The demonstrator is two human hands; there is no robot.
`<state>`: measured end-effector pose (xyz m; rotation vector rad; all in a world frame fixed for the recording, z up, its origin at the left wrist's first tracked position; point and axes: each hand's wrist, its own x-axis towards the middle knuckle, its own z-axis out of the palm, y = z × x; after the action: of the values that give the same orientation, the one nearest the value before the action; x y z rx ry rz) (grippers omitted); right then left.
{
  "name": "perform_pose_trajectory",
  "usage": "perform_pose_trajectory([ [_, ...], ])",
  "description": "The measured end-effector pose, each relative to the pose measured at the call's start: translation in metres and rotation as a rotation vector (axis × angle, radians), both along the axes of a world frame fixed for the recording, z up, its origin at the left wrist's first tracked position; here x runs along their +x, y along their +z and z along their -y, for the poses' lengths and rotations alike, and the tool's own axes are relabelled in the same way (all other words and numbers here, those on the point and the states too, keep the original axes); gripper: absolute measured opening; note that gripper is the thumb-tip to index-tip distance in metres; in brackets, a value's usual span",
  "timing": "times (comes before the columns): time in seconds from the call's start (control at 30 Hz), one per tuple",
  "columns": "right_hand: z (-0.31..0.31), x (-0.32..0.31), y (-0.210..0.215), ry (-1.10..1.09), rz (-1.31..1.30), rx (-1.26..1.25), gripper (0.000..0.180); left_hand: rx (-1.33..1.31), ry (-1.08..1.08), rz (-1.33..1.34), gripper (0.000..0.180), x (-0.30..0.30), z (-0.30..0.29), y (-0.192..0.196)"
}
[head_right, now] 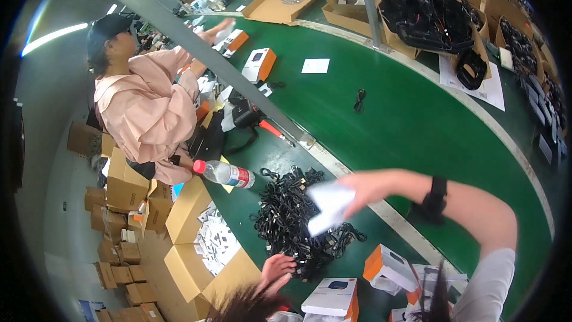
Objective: Packaging small electronic components or products into boxes on a factory assembly line.
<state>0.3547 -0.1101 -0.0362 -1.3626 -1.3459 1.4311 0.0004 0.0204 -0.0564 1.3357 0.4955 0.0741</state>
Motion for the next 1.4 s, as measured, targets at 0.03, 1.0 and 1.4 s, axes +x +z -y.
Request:
perform_pose_trajectory([
  [0.03, -0.001, -0.023, 0.01, 0.054, 0.078, -0.018, 0.057, -0.086, -0.028, 0.041, 0.053, 0.003, 0.003, -0.004],
  [1.0, 0.002, 0.124, -0.102, -0.629, 1.192, -0.187, 0.066, 0.163, 1.413, -0.525, 0.035, -0.221, -0.178, -0.085],
  [1.4, -0.003, 0.148, -0.105, -0.526, 1.359, -0.06, 0.015, -0.216, 1.407, -0.297, 0.091, -0.239, -0.221, -0.086],
])
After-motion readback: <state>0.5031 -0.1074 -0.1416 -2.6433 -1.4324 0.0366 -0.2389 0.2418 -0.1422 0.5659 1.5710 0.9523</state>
